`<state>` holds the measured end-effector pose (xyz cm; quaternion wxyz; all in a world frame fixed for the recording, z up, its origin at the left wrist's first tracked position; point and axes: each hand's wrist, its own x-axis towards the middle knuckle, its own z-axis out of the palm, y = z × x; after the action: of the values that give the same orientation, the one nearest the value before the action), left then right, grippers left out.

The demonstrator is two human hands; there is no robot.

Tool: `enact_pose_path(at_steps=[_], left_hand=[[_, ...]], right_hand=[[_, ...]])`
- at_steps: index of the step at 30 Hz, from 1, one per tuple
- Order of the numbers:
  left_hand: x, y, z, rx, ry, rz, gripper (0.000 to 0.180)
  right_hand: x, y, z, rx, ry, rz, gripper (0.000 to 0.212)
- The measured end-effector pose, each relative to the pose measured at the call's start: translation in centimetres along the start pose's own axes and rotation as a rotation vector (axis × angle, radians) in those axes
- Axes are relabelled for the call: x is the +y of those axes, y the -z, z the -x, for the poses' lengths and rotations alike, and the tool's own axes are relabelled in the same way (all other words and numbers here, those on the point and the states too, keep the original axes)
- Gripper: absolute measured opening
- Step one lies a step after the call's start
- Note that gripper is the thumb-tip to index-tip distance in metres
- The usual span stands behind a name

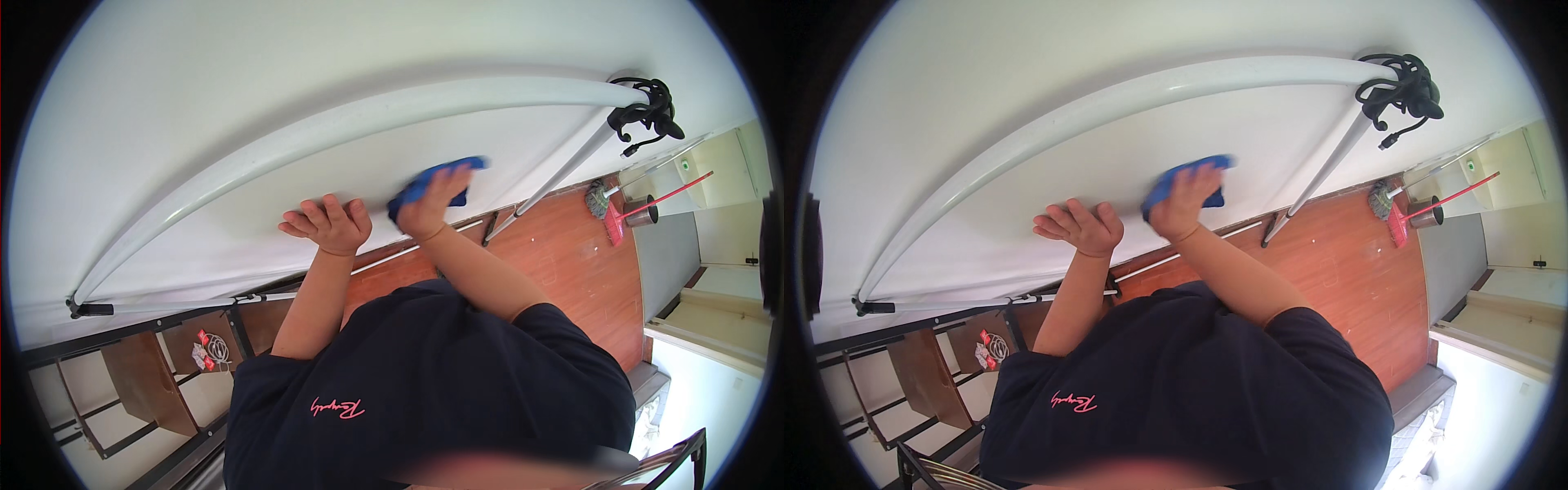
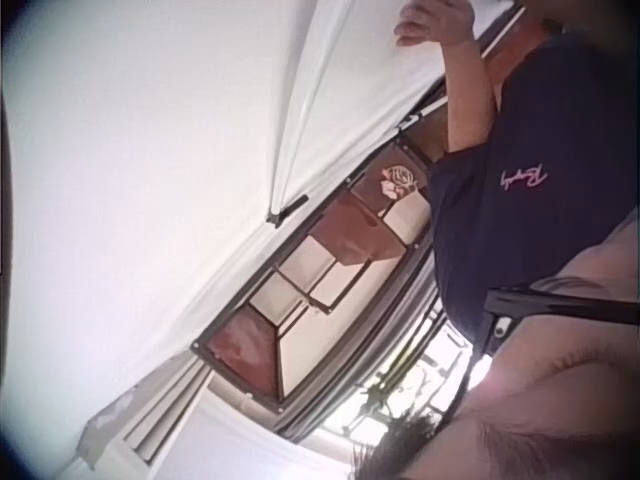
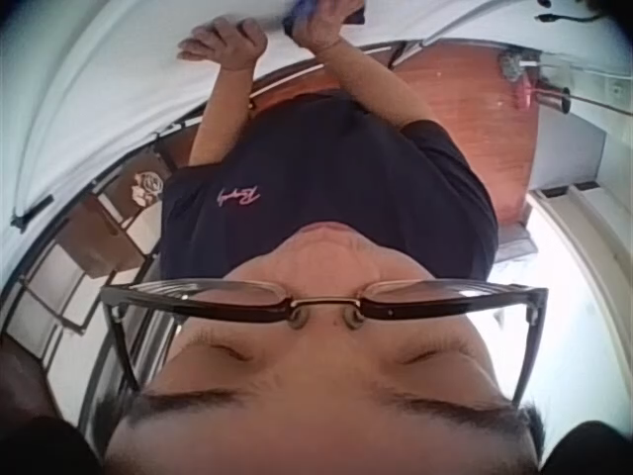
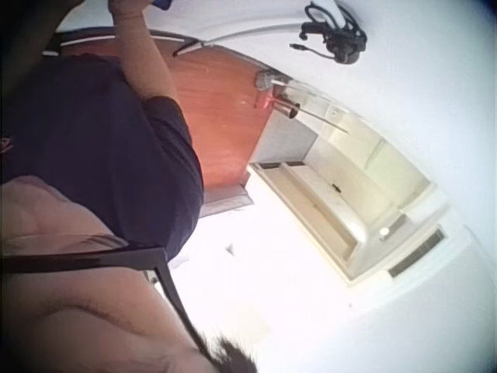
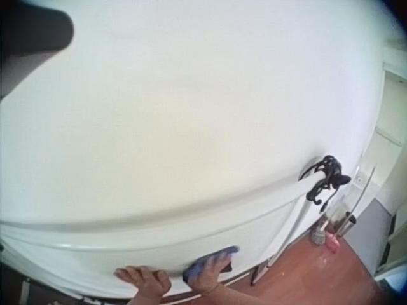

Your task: Wiping a white vertical panel or whiteboard with a blue cloth.

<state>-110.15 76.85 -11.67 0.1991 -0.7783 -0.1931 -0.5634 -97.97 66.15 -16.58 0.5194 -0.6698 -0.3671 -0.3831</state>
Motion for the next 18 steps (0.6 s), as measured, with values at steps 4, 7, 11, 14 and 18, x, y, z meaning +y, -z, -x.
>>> enact_pose_path(at_steps=[4, 7, 11, 14, 18], left_hand=[[-0.2, 0.5, 0.2, -0.04, 0.008, 0.039, 0.062], [-0.3, 1.0, 1.3, -0.089, 0.027, 0.044, 0.064], [0.1, 0.8, 2.3, -0.104, 0.029, 0.017, 0.066], [0.4, 0.0, 2.5, -0.064, 0.024, 0.004, 0.066], [0.4, -0.2, 2.3, -0.062, 0.014, -0.014, 0.066]], right_hand=[[1.7, -0.2, 3.0, -0.185, 0.322, 0.1, 0.055], [4.7, 2.4, 2.2, -0.335, 0.444, 0.14, 0.052], [8.0, 4.9, 1.1, -0.184, 0.061, 0.105, 0.073], [5.1, 2.7, 2.1, -0.089, -0.101, 0.027, 0.076], [4.8, 1.7, 6.8, -0.194, -0.001, 0.055, 0.072]])
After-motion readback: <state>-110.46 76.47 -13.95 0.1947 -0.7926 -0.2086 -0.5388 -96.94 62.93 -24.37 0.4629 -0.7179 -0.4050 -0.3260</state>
